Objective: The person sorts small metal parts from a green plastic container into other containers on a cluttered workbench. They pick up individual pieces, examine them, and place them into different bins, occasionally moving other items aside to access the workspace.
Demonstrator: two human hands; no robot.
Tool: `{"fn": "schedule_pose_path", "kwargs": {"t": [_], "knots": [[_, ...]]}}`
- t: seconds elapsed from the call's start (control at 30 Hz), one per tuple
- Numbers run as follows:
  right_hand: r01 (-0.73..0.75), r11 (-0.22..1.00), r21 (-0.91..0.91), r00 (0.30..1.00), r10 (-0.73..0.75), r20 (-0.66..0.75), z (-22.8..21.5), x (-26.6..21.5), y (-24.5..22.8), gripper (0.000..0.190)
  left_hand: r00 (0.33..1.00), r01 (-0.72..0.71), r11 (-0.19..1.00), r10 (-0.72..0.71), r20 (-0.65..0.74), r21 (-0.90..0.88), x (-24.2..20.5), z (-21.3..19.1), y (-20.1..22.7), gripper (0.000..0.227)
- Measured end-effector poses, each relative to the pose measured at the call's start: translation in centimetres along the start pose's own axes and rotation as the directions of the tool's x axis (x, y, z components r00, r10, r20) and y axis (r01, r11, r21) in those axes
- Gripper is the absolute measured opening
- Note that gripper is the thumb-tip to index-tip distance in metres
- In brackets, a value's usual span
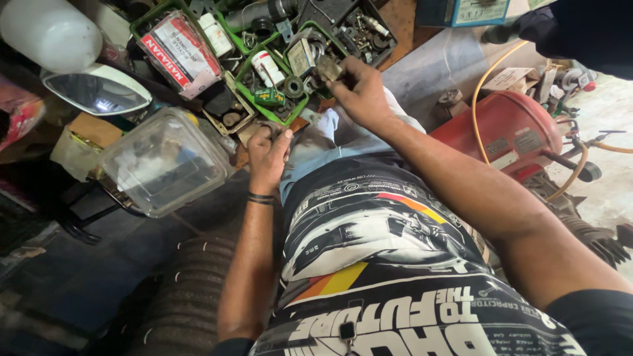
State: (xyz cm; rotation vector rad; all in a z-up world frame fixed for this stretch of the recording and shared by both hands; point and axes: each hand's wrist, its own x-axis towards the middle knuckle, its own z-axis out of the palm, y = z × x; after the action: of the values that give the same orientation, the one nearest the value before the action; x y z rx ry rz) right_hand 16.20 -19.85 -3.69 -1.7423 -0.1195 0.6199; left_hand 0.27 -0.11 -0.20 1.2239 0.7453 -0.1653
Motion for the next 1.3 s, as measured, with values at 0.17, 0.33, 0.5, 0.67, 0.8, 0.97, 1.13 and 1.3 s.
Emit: {"fn": "schedule_pose_path", "kwargs": {"t": [0.17, 0.33, 0.5, 0.67, 0.8, 0.97, 1.13, 1.3], "knots": [[0.095, 0.963, -0.253, 0.996, -0.092, 0.023, -0.2, 0.6, -0.7, 0.02, 1.0, -0.02, 0.999, 0.02, 0.021, 0.029, 0.5, 0.2, 0.0, 0.024], [0.182, 0.914, -0.363, 0.977, -0.21, -0.04, -3.8, -1.0, -0.5, 0.023, 1.0, -0.017, 1.0, 0.017, 0.006, -0.008, 0.6, 0.0, 0.1, 0.024], [-0.375, 0.927, -0.029, 0.871, 0.341, -0.354, -7.0, -0.1, 1.9, 0.029, 0.999, -0.021, 0.998, 0.022, 0.026, -0.054, 0.6, 0.4, 0.6, 0.022], [-0.39, 0.875, 0.289, 0.894, 0.435, -0.11, -7.6, 2.0, 4.6, 0.024, 0.998, -0.016, 1.0, 0.016, 0.057, -0.004, 0.5, 1.6, 1.1, 0.02], [-0.395, 0.834, 0.385, 0.891, 0.449, -0.058, -7.3, 3.0, 5.2, 0.019, 0.996, -0.025, 0.999, 0.023, 0.09, 0.02, 0.7, 2.6, 2.1, 0.019], [-0.324, 0.868, 0.378, 0.923, 0.378, -0.078, -7.5, 2.1, 3.6, 0.015, 0.99, 0.0, 0.999, 0.005, 0.138, -0.038, 0.6, 3.9, 3.3, 0.02], [-0.307, 0.716, 0.627, 0.912, 0.41, -0.022, -8.1, -0.5, -1.1, 0.019, 0.983, 0.032, 0.992, -0.01, 0.182, -0.118, 1.3, 5.4, 3.4, 0.026], [-0.453, 0.604, 0.656, 0.875, 0.443, 0.197, -8.1, -2.9, -7.4, 0.023, 0.952, 0.061, 0.908, 0.071, 0.297, -0.414, 3.4, 7.5, 2.9, 0.048]]}}
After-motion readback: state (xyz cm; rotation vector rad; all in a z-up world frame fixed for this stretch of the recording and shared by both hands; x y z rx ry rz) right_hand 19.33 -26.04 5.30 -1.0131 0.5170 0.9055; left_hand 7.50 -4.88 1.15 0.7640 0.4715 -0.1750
